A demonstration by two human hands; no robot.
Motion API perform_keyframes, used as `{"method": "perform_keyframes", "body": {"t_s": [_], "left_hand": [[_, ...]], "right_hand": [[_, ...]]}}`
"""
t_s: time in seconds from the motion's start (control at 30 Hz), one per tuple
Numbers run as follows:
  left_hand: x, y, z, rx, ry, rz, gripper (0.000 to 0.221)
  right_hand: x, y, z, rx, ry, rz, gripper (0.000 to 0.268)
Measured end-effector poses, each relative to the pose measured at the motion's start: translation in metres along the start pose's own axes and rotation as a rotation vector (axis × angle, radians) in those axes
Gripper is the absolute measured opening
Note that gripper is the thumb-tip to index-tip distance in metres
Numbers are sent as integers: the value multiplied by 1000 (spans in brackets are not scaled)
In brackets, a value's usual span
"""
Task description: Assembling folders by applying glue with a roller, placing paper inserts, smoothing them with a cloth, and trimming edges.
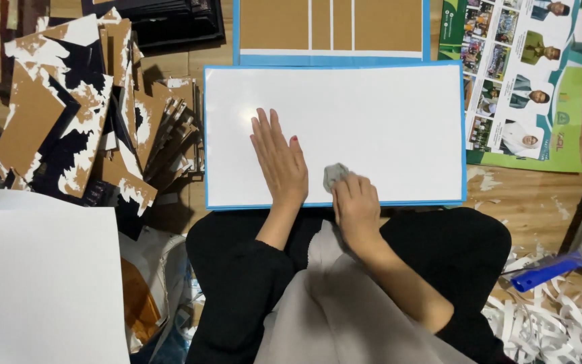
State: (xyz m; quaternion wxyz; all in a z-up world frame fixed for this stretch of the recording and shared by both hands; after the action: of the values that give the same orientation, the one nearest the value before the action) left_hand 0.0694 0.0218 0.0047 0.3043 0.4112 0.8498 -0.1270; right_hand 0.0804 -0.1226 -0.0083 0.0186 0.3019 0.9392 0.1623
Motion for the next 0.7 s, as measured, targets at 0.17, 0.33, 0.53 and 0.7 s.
{"method": "perform_keyframes", "body": {"t_s": [0.17, 0.33, 0.53, 0.7], "left_hand": [[12, -7, -2, -148, -222, 58, 52], [12, -6, -5, -167, -270, 80, 55], [12, -5, -5, -191, -281, 78, 57], [17, -7, -6, -247, -395, 120, 78]], "right_hand": [[0, 1, 5, 52, 111, 9, 7], [-19, 122, 24, -39, 110, 47, 6], [-28, 190, 49, -141, 23, 36, 19], [13, 89, -2, -17, 53, -20, 16]]}}
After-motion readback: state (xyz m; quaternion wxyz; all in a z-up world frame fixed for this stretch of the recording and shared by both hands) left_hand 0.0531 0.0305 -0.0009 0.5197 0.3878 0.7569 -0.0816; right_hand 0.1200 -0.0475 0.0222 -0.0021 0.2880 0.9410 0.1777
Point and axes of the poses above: each hand's wrist, its own y-axis towards the middle knuckle, its own z-axis out of the palm, x = y × z, the point moved 8 cm from there along y, towards the middle knuckle, and after that the axes turned 9 degrees about x, right-handed, at the moved point
